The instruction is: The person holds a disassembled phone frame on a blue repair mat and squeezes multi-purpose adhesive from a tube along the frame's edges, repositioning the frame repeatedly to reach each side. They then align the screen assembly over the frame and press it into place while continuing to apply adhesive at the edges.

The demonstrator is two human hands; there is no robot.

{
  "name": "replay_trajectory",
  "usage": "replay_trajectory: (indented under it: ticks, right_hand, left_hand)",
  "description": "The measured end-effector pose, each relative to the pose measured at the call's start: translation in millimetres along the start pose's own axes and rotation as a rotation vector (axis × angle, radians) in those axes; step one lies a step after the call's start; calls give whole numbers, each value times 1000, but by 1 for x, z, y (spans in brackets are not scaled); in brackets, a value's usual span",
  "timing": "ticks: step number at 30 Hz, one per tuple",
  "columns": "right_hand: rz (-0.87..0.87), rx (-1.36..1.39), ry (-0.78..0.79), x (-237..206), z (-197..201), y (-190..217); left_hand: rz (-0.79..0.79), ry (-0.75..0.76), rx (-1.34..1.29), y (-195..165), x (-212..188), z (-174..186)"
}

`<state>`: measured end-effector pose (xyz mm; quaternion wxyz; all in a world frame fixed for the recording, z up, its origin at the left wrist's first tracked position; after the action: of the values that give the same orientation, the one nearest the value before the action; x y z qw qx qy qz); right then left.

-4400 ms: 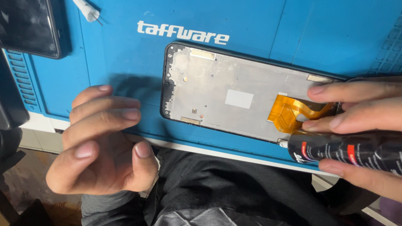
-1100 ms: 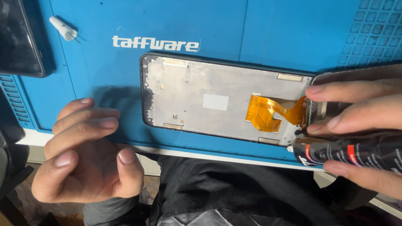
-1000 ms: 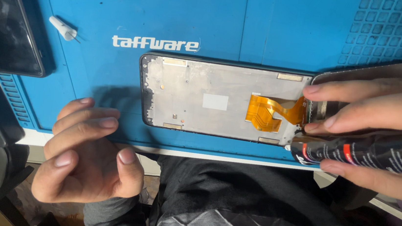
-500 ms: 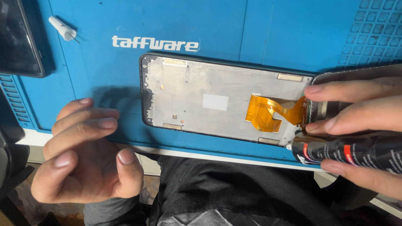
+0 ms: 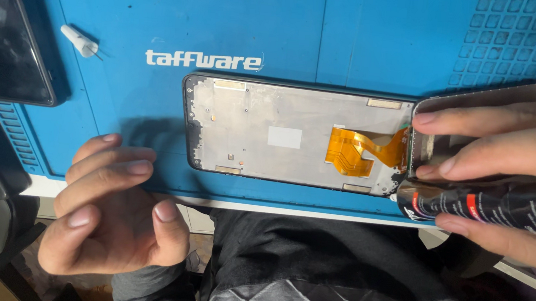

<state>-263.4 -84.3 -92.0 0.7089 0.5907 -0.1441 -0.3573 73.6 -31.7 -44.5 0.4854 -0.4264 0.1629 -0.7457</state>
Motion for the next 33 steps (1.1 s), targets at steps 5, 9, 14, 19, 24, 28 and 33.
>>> replay_trajectory:
  ticks: [5, 9, 14, 19, 24, 28, 33]
  right_hand:
    - [-2, -2, 0, 0, 0, 0]
    - [-9, 26, -4, 0, -1, -1]
    - [15, -38, 2, -6, 1, -9]
    - [121, 28, -69, -32, 2, 2]
    - [376, -63, -45, -60, -33, 44]
    - [522, -152, -22, -70, -71, 52]
    - [580, -78, -200, -79, -88, 44]
  left_hand:
    - [-12, 9, 5, -1, 5, -1]
    - [-11, 15, 12, -1, 2, -1]
    - [-9, 19, 15, 1, -6, 2]
    - [-82, -113, -104, -19, 2, 1]
    - [167, 171, -885, -64, -35, -67]
    - [409, 456, -1548, -86, -85, -123]
    - [457, 478, -1692, -88, -98, -128]
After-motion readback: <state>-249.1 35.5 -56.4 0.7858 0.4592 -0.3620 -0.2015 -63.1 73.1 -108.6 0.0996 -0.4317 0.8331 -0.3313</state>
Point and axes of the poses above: each hand's wrist, its own x-axis towards the middle knuckle, its own z-axis out of the back of the hand, y = z × x, the point moved 10 cm from there along x, towards the middle knuckle, and after that the axes turned 7 degrees about y, right-handed, at the moved point
